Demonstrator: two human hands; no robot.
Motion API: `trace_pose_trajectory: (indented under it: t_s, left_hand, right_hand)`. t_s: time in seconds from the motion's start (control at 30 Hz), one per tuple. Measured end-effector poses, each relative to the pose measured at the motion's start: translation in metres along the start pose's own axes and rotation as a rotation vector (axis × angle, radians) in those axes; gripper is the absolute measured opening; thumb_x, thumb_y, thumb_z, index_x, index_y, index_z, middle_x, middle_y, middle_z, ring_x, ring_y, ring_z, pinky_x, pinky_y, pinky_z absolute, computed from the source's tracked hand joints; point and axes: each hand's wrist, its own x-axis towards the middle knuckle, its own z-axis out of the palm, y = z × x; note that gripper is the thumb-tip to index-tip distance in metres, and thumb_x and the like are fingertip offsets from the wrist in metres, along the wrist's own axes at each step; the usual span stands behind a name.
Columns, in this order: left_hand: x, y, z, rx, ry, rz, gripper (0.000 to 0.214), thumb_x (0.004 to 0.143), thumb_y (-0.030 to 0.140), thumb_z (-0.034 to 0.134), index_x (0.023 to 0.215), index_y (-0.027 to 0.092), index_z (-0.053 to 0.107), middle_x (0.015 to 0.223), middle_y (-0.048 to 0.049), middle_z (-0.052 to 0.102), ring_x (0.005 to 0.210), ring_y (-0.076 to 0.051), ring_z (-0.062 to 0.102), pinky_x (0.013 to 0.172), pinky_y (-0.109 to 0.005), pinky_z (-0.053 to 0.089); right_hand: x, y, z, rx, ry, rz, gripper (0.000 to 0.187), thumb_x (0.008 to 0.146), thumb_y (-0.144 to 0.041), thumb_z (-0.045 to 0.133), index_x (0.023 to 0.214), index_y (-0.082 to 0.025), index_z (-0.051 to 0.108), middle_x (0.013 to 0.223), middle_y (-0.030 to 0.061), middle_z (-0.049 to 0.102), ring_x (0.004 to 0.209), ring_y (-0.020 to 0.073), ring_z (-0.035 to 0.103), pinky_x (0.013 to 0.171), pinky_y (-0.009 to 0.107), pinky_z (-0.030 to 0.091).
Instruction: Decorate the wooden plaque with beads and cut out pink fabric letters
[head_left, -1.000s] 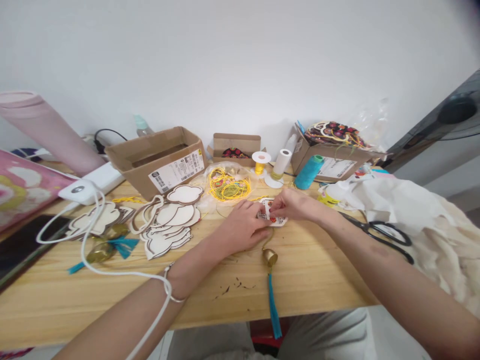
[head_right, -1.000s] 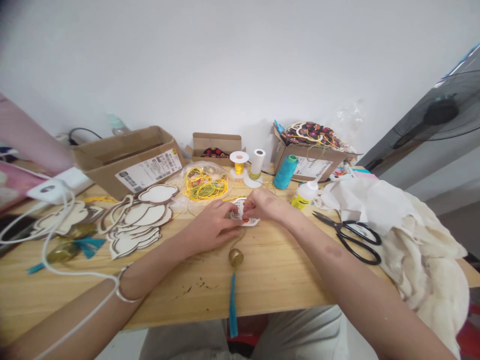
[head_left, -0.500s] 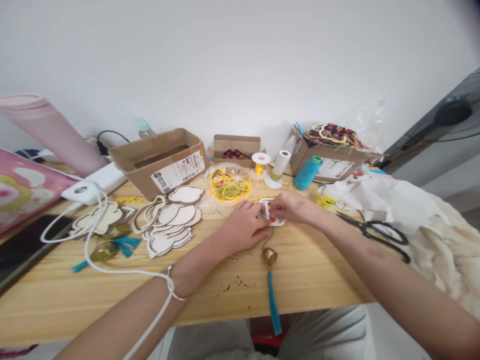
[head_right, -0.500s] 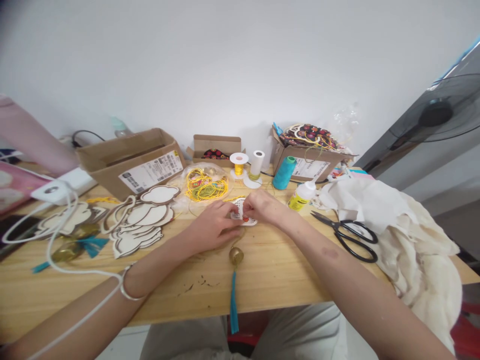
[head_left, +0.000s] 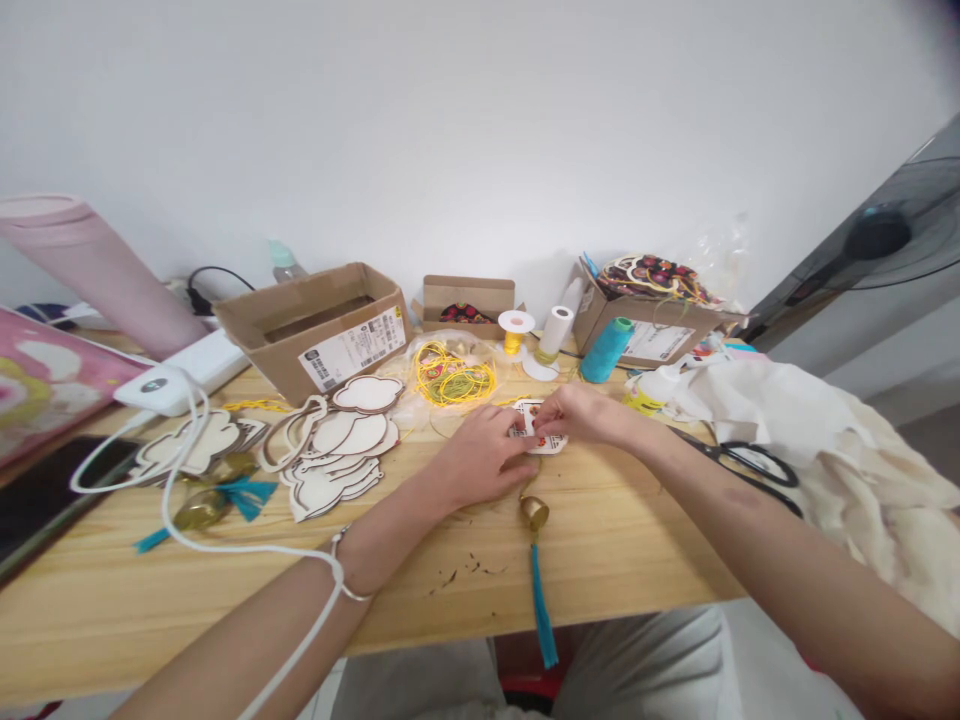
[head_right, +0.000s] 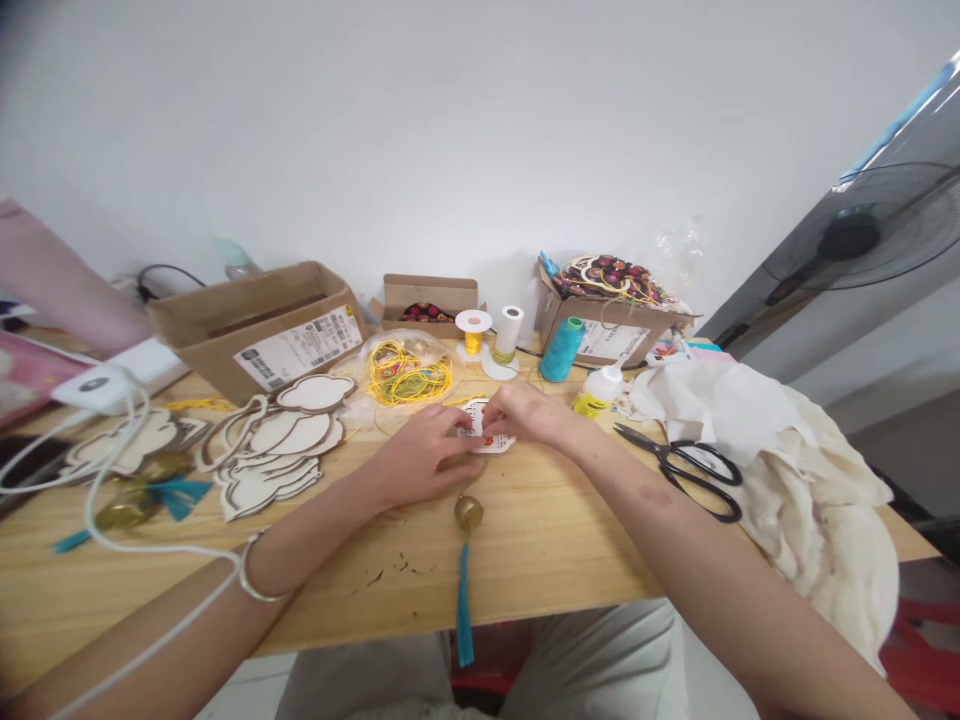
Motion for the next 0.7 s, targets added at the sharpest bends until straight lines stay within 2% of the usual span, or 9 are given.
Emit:
trace_pose_trajectory:
  t_s: [0.33, 0.7]
  left_hand:
    - [0.001, 0.005, -0.002, 0.041, -0.053, -0.008, 0.033, 0.08, 0.04, 0.048, 0.107, 0.024, 0.06, 0.106, -0.0081, 0.05, 0.096, -0.022, 0.044, 0.085, -0.039, 0.035]
    - [0.003, 0.007, -0.002, 0.056, -0.051, -0.003, 0.029, 0.08, 0.036, 0.049, 0.104, 0.025, 0.061, 0.1, -0.0081, 0.05, 0.092, -0.022, 0.045, 0.08, -0.039, 0.037]
  right_hand:
    - [0.002, -0.005, -0.001, -0.155, -0.012, -0.098, 0.017, 0.072, -0.013, 0.055, 0.074, -0.017, 0.072, 0.066, 0.0028, 0.069, 0.056, 0.0094, 0.055, 0.051, 0.018, 0.031]
    - [-0.002, -0.018, 0.001, -0.287, -0.013, 0.064, 0.018, 0.072, -0.017, 0.053, 0.072, -0.016, 0.071, 0.068, 0.006, 0.069, 0.059, 0.0125, 0.056, 0.05, 0.02, 0.029]
